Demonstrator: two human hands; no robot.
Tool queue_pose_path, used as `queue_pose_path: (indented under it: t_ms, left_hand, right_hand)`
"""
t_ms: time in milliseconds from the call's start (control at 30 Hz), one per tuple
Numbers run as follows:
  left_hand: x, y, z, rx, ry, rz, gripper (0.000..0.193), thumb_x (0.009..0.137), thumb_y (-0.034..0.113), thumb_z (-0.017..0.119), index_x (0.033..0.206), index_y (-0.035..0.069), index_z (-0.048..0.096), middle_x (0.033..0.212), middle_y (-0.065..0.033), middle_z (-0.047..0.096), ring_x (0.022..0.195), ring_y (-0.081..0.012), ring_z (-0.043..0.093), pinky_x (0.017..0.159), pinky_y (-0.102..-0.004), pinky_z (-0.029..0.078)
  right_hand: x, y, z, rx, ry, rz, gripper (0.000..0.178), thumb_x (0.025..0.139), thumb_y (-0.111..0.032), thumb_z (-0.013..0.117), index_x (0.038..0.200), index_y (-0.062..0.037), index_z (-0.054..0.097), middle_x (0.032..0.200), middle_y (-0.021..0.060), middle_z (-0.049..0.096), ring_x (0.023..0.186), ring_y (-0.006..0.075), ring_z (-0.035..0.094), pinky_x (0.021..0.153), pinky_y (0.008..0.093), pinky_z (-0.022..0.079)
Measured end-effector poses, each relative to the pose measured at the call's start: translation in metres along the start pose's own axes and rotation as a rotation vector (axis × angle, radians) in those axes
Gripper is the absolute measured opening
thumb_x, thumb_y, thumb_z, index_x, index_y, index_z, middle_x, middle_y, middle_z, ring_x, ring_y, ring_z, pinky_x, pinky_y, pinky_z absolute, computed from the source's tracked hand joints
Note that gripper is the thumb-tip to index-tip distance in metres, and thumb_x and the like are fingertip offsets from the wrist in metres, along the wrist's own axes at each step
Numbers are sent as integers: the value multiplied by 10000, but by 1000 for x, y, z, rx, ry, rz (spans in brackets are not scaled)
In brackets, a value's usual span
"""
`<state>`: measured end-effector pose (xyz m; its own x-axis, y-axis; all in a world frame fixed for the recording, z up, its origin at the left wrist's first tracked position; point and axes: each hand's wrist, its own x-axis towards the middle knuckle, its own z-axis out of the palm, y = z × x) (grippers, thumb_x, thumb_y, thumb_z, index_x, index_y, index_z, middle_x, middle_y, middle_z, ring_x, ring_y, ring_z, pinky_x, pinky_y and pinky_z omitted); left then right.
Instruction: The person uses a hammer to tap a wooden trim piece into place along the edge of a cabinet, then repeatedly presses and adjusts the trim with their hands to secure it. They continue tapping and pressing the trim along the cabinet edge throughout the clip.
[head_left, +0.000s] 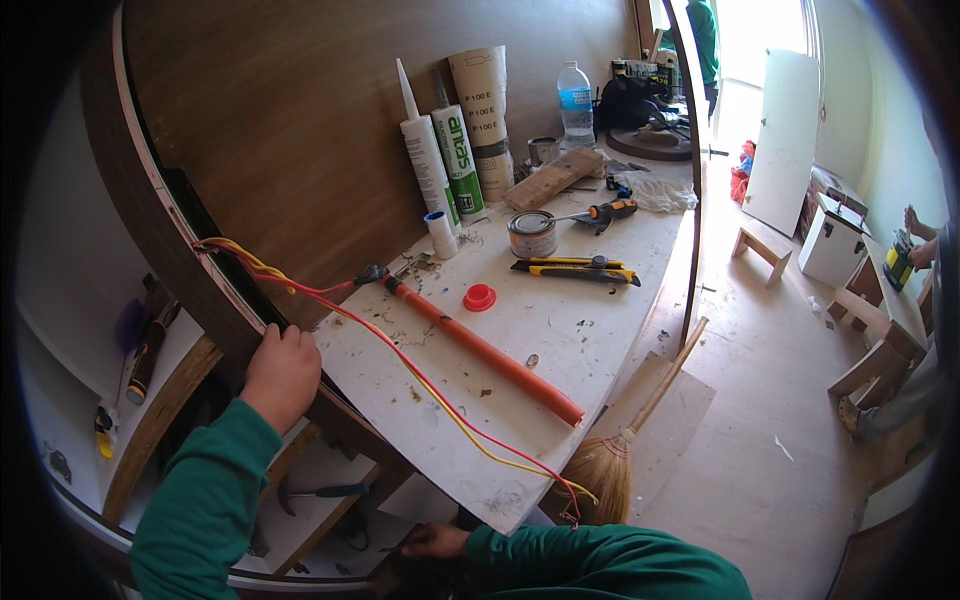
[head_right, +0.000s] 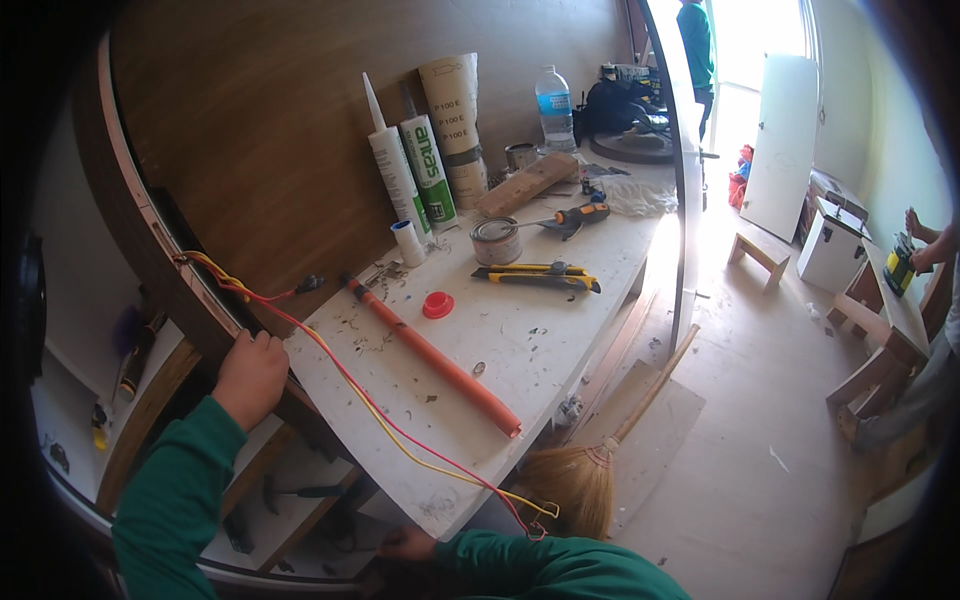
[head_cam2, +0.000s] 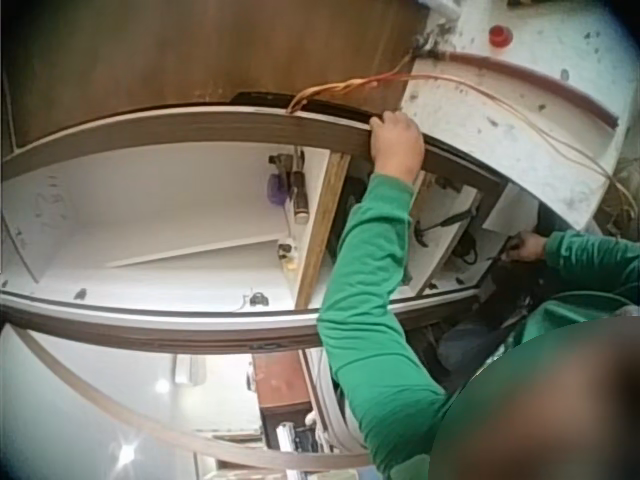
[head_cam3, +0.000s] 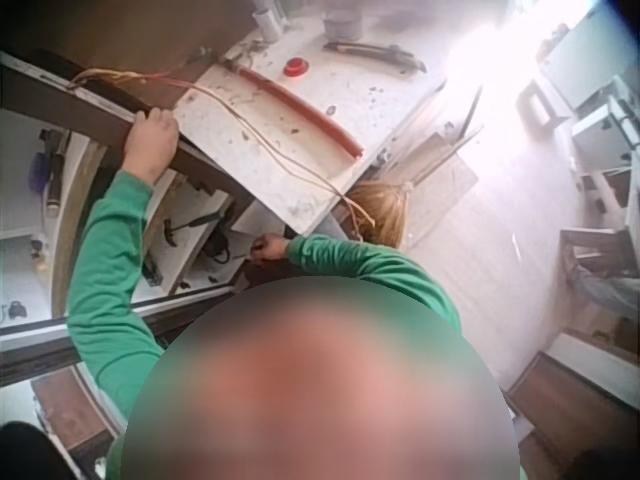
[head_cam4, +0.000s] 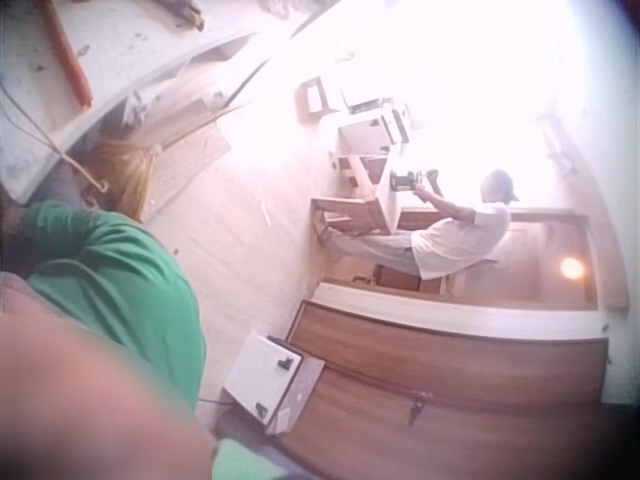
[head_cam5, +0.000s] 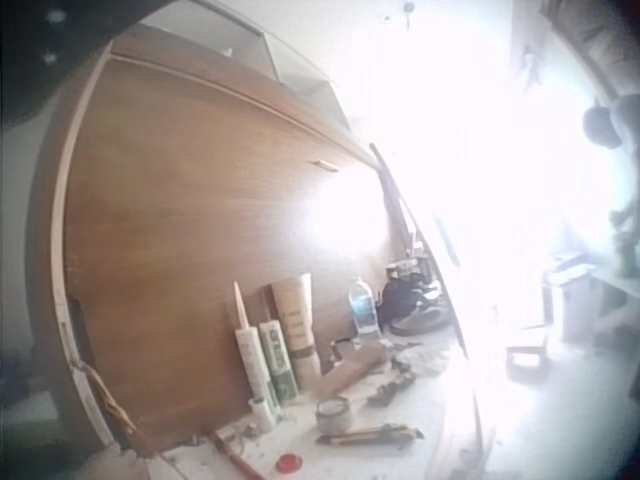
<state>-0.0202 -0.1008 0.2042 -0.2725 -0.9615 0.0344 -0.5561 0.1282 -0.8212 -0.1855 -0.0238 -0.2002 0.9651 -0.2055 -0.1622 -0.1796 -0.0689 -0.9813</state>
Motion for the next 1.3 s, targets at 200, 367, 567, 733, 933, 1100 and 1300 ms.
queue_pose_path:
  t_ms: [200,367,567,733,933,1100,1300]
  left_hand:
    - [-6,1,-7,-42,2,0,122,850,146,620,849,112,737,932,-64,642,992,-252,615,931,-443,472]
    - [-15,2,-13,-18,36,63,126,842,149,628,821,134,751,940,-37,647,1009,-240,617,983,-464,470]
    - [-15,3,-12,-91,36,58,140,845,144,627,815,128,763,932,-34,662,1012,-239,626,1016,-479,459]
    - [-15,7,-13,-63,-31,55,153,852,158,644,854,120,791,960,-41,697,1037,-249,636,1029,-509,470]
    - [-18,4,-14,-45,-7,12,145,829,159,642,814,117,780,939,-57,681,1059,-272,612,997,-437,458]
    - [-17,4,-9,-18,20,-9,161,833,177,638,825,105,782,920,-71,671,1049,-287,599,991,-437,464]
    - [-12,4,-2,-40,2,-68,174,835,177,631,819,77,773,915,-81,646,1036,-296,589,999,-431,470]
  right_hand:
    - [3,-1,1,9,-39,-11,542,981,-512,667,1292,-72,720,1227,151,741,1164,275,673,1063,385,480]
    - [0,-4,2,18,-82,4,553,986,-519,658,1300,-67,714,1240,152,735,1182,279,667,1076,388,473]
    - [1,-4,6,-22,-74,-9,565,988,-524,652,1311,-64,706,1263,161,726,1206,297,661,1094,393,467]
    - [2,-5,6,-34,-71,-23,571,984,-527,657,1308,-60,707,1265,171,723,1198,304,664,1086,396,472]
    - [-2,-4,5,-13,-51,-31,583,972,-538,669,1301,-58,710,1250,171,729,1191,304,666,1077,393,478]
    - [-2,-2,4,11,-25,-5,591,965,-551,675,1297,-63,714,1229,167,736,1181,303,670,1069,391,483]
    - [-1,-1,0,-15,-15,34,592,956,-569,679,1269,-70,731,1212,162,742,1161,299,679,1053,395,494]
